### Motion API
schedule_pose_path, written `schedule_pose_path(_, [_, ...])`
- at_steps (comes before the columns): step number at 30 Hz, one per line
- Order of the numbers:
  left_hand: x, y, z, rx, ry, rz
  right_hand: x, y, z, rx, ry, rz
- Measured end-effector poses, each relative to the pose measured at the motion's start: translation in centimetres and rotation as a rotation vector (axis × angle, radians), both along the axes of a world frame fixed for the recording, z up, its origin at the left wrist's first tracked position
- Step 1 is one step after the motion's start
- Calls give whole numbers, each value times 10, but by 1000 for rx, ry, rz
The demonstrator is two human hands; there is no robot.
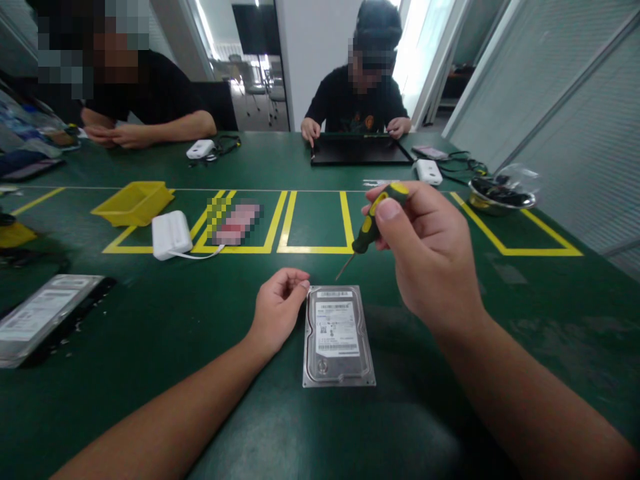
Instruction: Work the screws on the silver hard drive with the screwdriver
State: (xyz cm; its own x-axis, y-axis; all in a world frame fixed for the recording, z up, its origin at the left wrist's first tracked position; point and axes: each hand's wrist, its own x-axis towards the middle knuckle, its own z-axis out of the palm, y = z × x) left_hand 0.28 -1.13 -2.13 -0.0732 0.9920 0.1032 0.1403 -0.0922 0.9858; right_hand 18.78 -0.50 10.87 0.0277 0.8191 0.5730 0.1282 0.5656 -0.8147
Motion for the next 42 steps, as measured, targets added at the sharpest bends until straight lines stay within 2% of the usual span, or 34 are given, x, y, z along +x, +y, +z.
schedule_pose_path(6, [-1, 1, 0, -11, -17, -19, 5, -4, -5, -4, -86, 49])
schedule_pose_path(12, [-4, 4, 2, 3, 10, -57, 12, -6, -8, 130, -413, -28])
schedule_pose_path(14, [-5, 5, 3, 9, 32, -73, 12, -7, -8, 171, -463, -41])
schedule_pose_path(27, [-23, 15, 1, 56, 249, -196, 17, -5, -10, 92, -319, 3])
schedule_pose_path(35, [-32, 25, 8, -3, 349, -370, 19, -5, -8, 90, -271, 9])
schedule_pose_path(42, [-34, 30, 11, -71, 325, -424, 22, -4, -4, 91, -260, -2])
